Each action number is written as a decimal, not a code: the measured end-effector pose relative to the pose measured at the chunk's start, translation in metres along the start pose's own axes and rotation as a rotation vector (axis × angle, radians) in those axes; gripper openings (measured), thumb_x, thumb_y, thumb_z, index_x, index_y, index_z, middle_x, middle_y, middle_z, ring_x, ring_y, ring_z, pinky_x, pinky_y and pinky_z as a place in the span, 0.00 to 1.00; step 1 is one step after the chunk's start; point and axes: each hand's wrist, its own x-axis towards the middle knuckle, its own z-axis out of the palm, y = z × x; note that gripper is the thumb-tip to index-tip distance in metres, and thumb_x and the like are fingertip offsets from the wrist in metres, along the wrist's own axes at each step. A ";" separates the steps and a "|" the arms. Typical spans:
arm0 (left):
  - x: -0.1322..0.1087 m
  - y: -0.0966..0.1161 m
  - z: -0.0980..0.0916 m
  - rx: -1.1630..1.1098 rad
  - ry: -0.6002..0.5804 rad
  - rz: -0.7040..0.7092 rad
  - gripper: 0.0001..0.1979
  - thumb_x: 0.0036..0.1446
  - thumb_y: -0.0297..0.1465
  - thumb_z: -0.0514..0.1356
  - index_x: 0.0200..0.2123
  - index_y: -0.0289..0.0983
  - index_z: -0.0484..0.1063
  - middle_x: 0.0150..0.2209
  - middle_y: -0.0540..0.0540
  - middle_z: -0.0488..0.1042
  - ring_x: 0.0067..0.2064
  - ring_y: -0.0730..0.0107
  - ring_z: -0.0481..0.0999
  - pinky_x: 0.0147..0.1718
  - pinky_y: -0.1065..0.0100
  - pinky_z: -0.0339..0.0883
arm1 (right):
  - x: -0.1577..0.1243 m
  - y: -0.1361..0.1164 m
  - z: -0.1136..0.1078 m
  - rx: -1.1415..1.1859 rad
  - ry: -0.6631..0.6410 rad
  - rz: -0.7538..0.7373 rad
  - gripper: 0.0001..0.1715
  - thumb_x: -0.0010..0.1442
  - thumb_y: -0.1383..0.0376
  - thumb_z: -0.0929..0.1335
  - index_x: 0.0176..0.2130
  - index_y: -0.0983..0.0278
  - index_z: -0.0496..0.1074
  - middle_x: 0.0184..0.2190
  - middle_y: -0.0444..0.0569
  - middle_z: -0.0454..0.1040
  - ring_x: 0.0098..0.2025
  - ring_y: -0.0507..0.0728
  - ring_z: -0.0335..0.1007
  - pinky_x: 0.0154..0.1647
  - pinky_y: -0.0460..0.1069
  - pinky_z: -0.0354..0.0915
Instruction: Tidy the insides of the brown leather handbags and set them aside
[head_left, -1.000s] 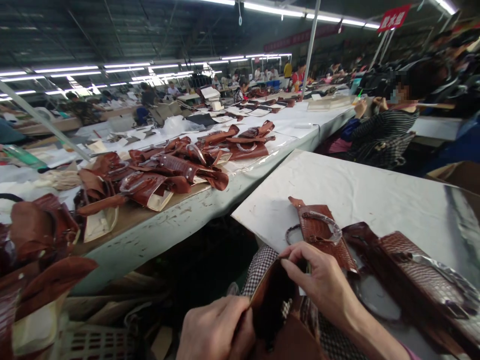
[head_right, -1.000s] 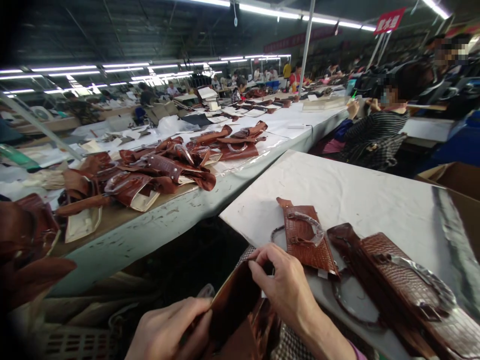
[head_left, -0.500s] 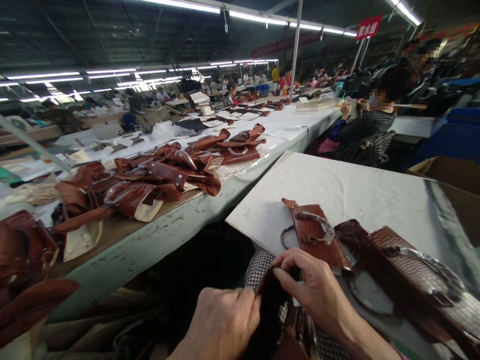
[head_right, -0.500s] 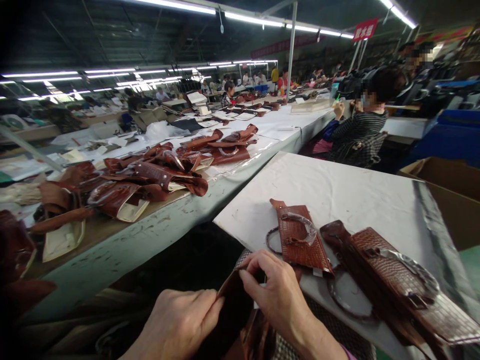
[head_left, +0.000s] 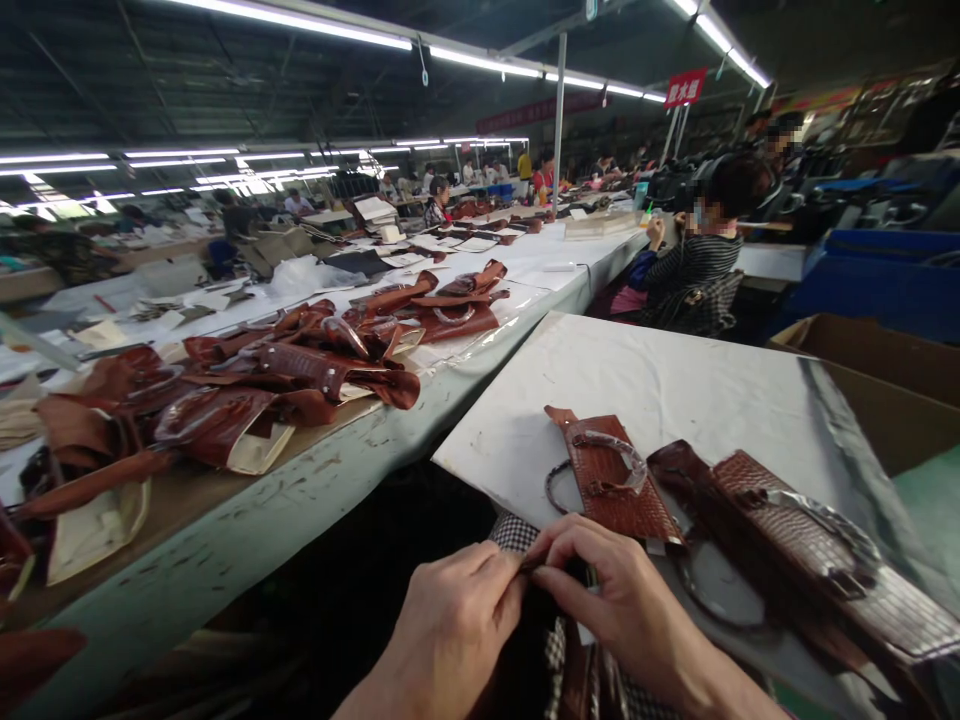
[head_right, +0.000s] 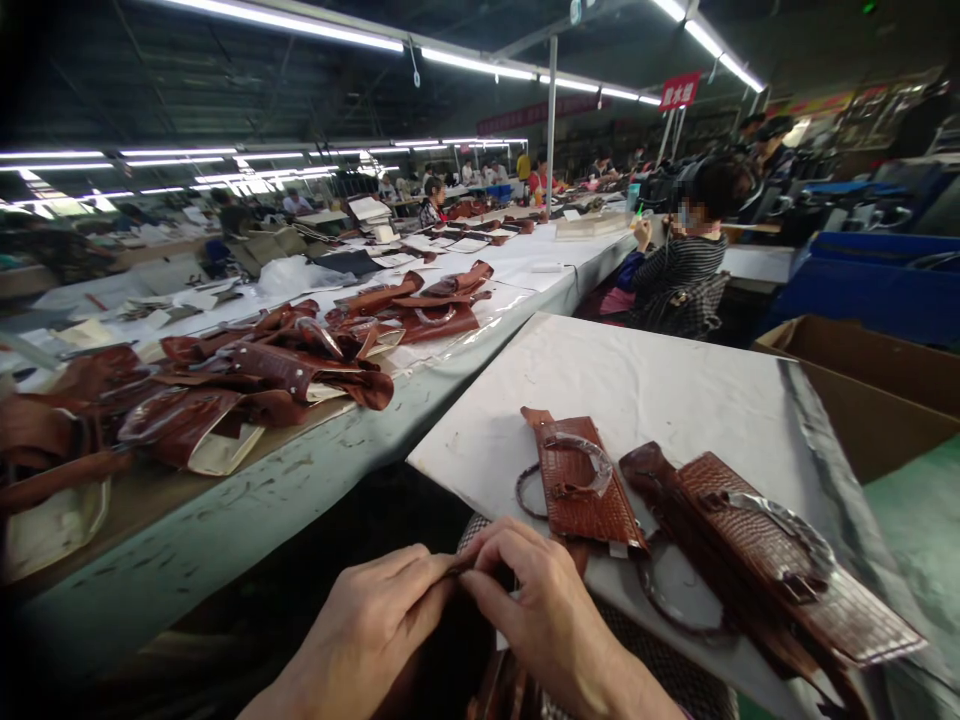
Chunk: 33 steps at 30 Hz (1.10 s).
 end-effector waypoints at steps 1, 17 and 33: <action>0.000 -0.001 0.000 -0.014 0.005 0.009 0.16 0.64 0.23 0.48 0.31 0.35 0.73 0.25 0.48 0.72 0.26 0.73 0.73 0.26 0.76 0.66 | 0.001 -0.002 -0.004 0.007 -0.040 0.005 0.08 0.59 0.73 0.68 0.29 0.64 0.69 0.36 0.45 0.75 0.39 0.52 0.73 0.41 0.45 0.67; 0.000 -0.006 0.005 -0.084 0.002 -0.010 0.14 0.64 0.23 0.49 0.31 0.35 0.72 0.27 0.47 0.71 0.27 0.70 0.72 0.23 0.74 0.64 | 0.008 -0.018 -0.036 -0.379 -0.302 -0.132 0.09 0.55 0.75 0.68 0.31 0.62 0.70 0.52 0.42 0.68 0.45 0.51 0.70 0.41 0.46 0.65; -0.003 -0.010 0.007 -0.075 0.005 -0.030 0.17 0.67 0.27 0.48 0.28 0.36 0.71 0.25 0.49 0.69 0.24 0.73 0.70 0.24 0.75 0.65 | -0.004 0.001 -0.009 -0.050 0.048 0.021 0.09 0.56 0.76 0.67 0.28 0.63 0.69 0.39 0.42 0.76 0.40 0.48 0.73 0.42 0.41 0.64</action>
